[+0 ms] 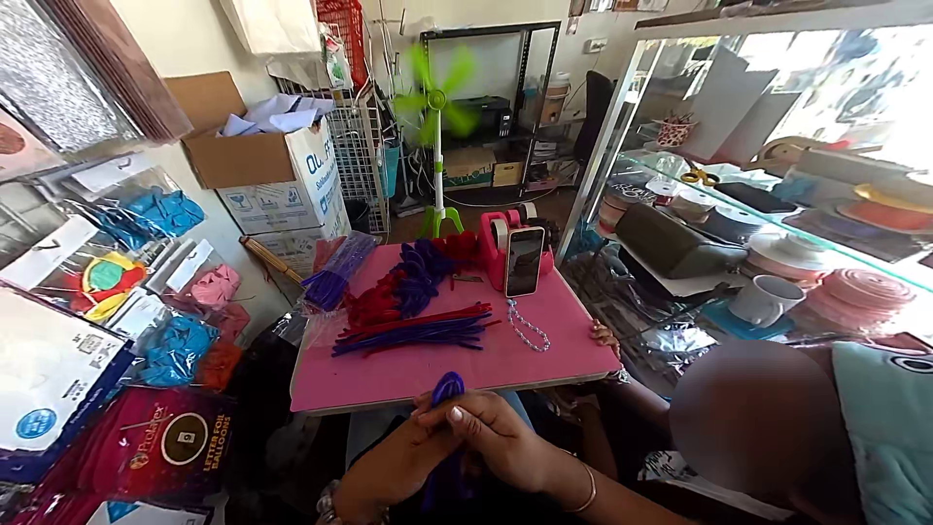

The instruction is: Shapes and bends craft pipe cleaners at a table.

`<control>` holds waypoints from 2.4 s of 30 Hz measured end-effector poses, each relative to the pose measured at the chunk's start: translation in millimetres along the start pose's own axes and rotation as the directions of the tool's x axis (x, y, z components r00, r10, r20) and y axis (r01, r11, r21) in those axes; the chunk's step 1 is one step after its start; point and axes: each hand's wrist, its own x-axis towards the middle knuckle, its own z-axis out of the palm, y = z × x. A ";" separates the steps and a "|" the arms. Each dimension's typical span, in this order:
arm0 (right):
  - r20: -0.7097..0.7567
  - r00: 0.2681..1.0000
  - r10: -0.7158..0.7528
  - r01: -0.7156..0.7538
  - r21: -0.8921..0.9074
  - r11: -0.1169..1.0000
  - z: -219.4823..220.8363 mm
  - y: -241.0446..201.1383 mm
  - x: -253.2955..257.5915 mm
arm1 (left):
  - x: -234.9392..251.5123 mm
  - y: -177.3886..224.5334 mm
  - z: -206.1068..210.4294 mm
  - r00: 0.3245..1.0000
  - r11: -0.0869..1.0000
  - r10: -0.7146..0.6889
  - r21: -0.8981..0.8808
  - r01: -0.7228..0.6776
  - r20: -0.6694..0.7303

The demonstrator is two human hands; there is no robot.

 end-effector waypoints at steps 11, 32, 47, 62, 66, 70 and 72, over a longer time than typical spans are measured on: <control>0.037 0.999 0.010 -0.008 -0.043 0.999 -0.6 4.7 7.1 | 22.0 27.3 -10.3 0.978 0.965 0.056 0.262 -0.002 -0.202; 0.107 0.971 -0.214 0.220 -0.045 0.974 6.9 11.8 -0.4 | 15.7 44.6 0.9 0.968 0.818 -0.171 -0.575 0.035 -0.184; 0.030 0.992 -0.123 0.126 -0.192 0.973 0.8 8.4 -2.7 | 9.7 35.5 5.7 0.741 0.938 0.288 0.333 -0.092 -0.606; 0.033 0.999 -0.016 0.009 0.192 0.981 4.7 12.9 -6.2 | 11.1 21.8 8.9 0.788 0.972 0.231 0.179 -0.155 -0.571; 0.010 0.999 -0.036 0.036 -0.001 0.999 -2.1 8.7 -5.5 | 12.8 22.1 3.3 0.841 0.979 0.202 0.077 -0.189 -0.502; 0.072 0.995 -0.068 0.076 -0.116 0.990 -1.4 4.0 -3.1 | 19.1 24.3 5.2 0.908 0.991 0.116 -0.009 -0.131 -0.402; 0.093 0.993 -0.076 0.087 -0.124 0.988 -0.2 4.6 -2.9 | 22.6 27.6 11.6 0.910 0.995 0.062 -0.046 -0.088 -0.409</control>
